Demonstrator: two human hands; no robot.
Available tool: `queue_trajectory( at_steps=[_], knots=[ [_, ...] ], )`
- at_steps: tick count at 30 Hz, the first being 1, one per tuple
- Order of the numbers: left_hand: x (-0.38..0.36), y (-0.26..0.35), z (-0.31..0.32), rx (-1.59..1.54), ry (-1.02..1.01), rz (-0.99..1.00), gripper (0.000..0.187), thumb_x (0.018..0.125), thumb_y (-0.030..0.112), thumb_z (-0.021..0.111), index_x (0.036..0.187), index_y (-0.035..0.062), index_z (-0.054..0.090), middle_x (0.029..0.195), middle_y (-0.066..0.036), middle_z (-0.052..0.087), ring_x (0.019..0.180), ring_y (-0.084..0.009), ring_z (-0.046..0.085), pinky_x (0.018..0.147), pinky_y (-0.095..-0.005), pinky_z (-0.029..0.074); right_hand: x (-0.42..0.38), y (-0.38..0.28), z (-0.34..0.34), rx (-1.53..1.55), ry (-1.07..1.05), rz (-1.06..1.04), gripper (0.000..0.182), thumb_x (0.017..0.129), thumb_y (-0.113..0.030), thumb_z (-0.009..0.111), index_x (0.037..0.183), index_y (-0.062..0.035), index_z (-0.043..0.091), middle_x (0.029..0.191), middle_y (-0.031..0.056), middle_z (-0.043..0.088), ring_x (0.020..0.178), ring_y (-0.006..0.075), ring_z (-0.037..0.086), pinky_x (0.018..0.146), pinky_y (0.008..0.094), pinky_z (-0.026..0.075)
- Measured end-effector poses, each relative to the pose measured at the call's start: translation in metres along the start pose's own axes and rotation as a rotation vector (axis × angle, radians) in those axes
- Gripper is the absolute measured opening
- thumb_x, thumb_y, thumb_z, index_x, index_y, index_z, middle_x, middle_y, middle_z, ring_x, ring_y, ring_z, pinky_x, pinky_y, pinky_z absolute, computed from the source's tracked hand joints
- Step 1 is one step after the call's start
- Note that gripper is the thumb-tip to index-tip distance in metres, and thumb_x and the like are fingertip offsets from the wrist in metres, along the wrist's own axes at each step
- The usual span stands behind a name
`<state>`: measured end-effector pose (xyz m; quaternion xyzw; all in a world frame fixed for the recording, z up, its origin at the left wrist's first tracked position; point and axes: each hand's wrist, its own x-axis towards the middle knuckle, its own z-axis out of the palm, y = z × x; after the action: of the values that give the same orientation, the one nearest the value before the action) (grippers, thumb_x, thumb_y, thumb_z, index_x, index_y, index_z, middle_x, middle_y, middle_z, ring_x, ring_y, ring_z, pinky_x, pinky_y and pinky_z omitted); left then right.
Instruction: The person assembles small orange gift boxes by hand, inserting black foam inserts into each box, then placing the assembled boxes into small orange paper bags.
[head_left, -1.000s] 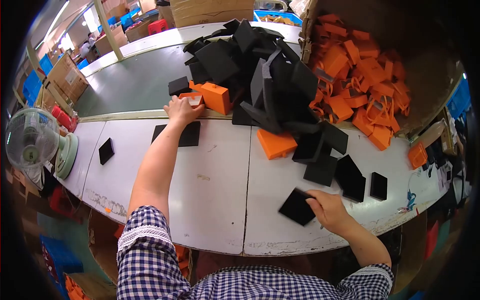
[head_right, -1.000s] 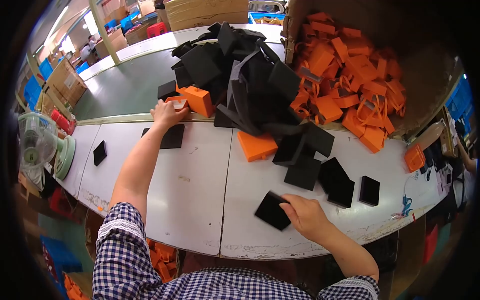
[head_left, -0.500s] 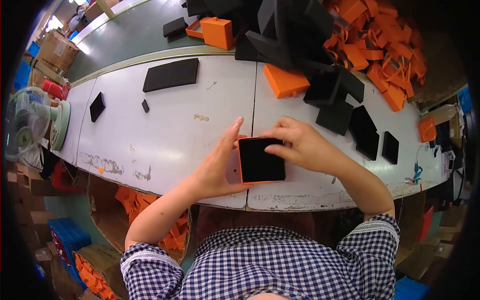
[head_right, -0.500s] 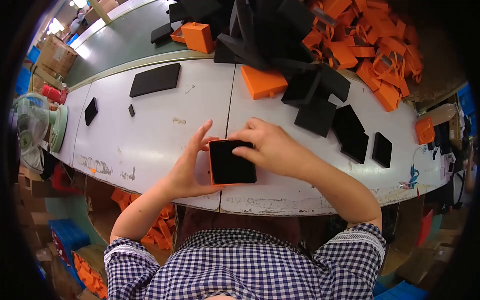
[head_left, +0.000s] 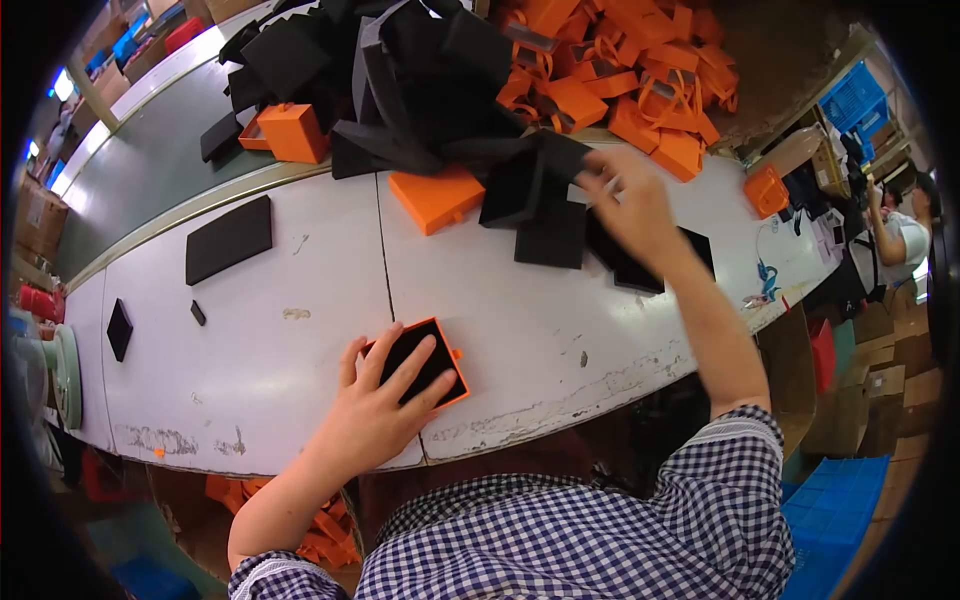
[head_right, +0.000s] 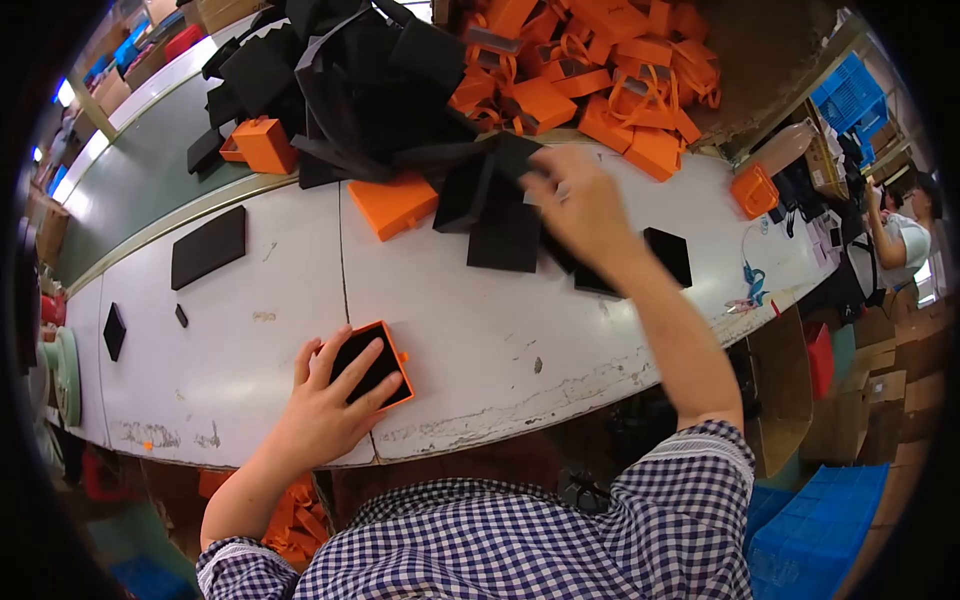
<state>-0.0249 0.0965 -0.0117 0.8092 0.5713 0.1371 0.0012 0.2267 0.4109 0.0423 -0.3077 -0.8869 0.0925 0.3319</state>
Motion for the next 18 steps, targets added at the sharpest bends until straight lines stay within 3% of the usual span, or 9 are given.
queue_trajectory(
  at_steps=[1, 3, 6, 8, 10, 11, 12, 15, 18],
  knots=[
    [0.001, 0.001, -0.001, 0.036, -0.009, 0.006, 0.049, 0.086, 0.030, 0.078, 0.134, 0.0265, 0.067, 0.156, -0.011, 0.048, 0.145, -0.0446, 0.039, 0.111, -0.0624, 0.030, 0.014, 0.042, -0.005, -0.083, -0.042, 0.152, 0.035, 0.091, -0.018, 0.077, 0.119, 0.0010, 0.065, 0.104, 0.0135, 0.070, 0.087, 0.0232, 0.070, 0.076, 0.0335, 0.057],
    [0.003, 0.005, -0.002, 0.064, -0.004, -0.044, 0.054, 0.083, 0.033, 0.080, 0.134, 0.0270, 0.067, 0.158, -0.014, 0.045, 0.145, -0.0443, 0.038, 0.111, -0.0612, 0.030, 0.039, 0.130, -0.001, -0.192, -0.153, 0.143, 0.049, 0.088, -0.028, 0.080, 0.125, 0.0000, 0.063, 0.114, 0.0172, 0.071, 0.100, 0.0288, 0.072, 0.085, 0.0383, 0.057],
    [0.009, 0.015, -0.019, 0.052, -0.046, -0.188, 0.066, 0.077, 0.041, 0.084, 0.138, 0.0259, 0.064, 0.161, -0.021, 0.038, 0.139, -0.0421, 0.041, 0.108, -0.0567, 0.033, 0.077, 0.163, 0.025, -0.302, -0.173, 0.128, 0.065, 0.082, -0.042, 0.084, 0.126, 0.0003, 0.062, 0.119, 0.0211, 0.071, 0.111, 0.0339, 0.070, 0.090, 0.0419, 0.056],
    [0.007, 0.017, -0.028, 0.021, -0.090, -0.341, 0.074, 0.075, 0.047, 0.084, 0.142, 0.0243, 0.062, 0.162, -0.024, 0.034, 0.134, -0.0404, 0.045, 0.106, -0.0535, 0.035, 0.096, 0.174, 0.048, -0.264, -0.224, 0.129, 0.075, 0.073, -0.050, 0.088, 0.121, 0.0020, 0.062, 0.110, 0.0233, 0.071, 0.104, 0.0407, 0.069, 0.091, 0.0465, 0.054],
    [0.000, 0.011, -0.035, -0.025, -0.175, -0.351, 0.090, 0.069, 0.057, 0.085, 0.146, 0.0190, 0.058, 0.164, -0.027, 0.030, 0.121, -0.0359, 0.050, 0.101, -0.0458, 0.040, 0.110, 0.181, 0.068, -0.311, -0.173, 0.267, 0.075, 0.072, -0.052, 0.088, 0.118, 0.0018, 0.063, 0.111, 0.0244, 0.071, 0.105, 0.0402, 0.069, 0.090, 0.0462, 0.054],
    [-0.005, 0.009, -0.039, 0.063, -0.168, -0.332, 0.097, 0.067, 0.060, 0.086, 0.147, 0.0142, 0.056, 0.155, -0.024, 0.040, 0.111, -0.0325, 0.052, 0.095, -0.0414, 0.042, 0.113, 0.191, 0.072, -0.301, -0.172, 0.226, 0.074, 0.073, -0.053, 0.087, 0.119, 0.0012, 0.063, 0.111, 0.0244, 0.071, 0.106, 0.0397, 0.069, 0.090, 0.0458, 0.054],
    [-0.010, 0.007, -0.043, 0.073, -0.172, -0.384, 0.097, 0.067, 0.060, 0.086, 0.147, 0.0142, 0.056, 0.155, -0.024, 0.040, 0.111, -0.0325, 0.052, 0.095, -0.0414, 0.042, 0.114, 0.201, 0.073, -0.295, -0.162, 0.189, 0.074, 0.075, -0.054, 0.085, 0.119, 0.0007, 0.063, 0.111, 0.0244, 0.071, 0.106, 0.0392, 0.068, 0.090, 0.0454, 0.053],
    [-0.026, 0.002, -0.045, 0.047, -0.163, -0.388, 0.099, 0.069, 0.059, 0.087, 0.148, 0.0084, 0.054, 0.118, -0.013, 0.053, 0.108, -0.0271, 0.052, 0.089, -0.0390, 0.043, 0.120, 0.194, 0.036, -0.277, -0.040, 0.151, 0.061, 0.085, -0.049, 0.077, 0.119, -0.0009, 0.063, 0.110, 0.0222, 0.069, 0.106, 0.0356, 0.066, 0.092, 0.0435, 0.051],
    [-0.039, -0.002, -0.045, -0.102, -0.153, -0.433, 0.095, 0.069, 0.052, 0.089, 0.143, 0.0027, 0.056, 0.118, -0.014, 0.054, 0.108, -0.0302, 0.053, 0.090, -0.0425, 0.045, 0.121, 0.140, -0.032, -0.211, 0.055, 0.022, 0.048, 0.095, -0.042, 0.064, 0.117, -0.0003, 0.064, 0.107, 0.0147, 0.068, 0.101, 0.0280, 0.064, 0.092, 0.0378, 0.049]
  ],
)
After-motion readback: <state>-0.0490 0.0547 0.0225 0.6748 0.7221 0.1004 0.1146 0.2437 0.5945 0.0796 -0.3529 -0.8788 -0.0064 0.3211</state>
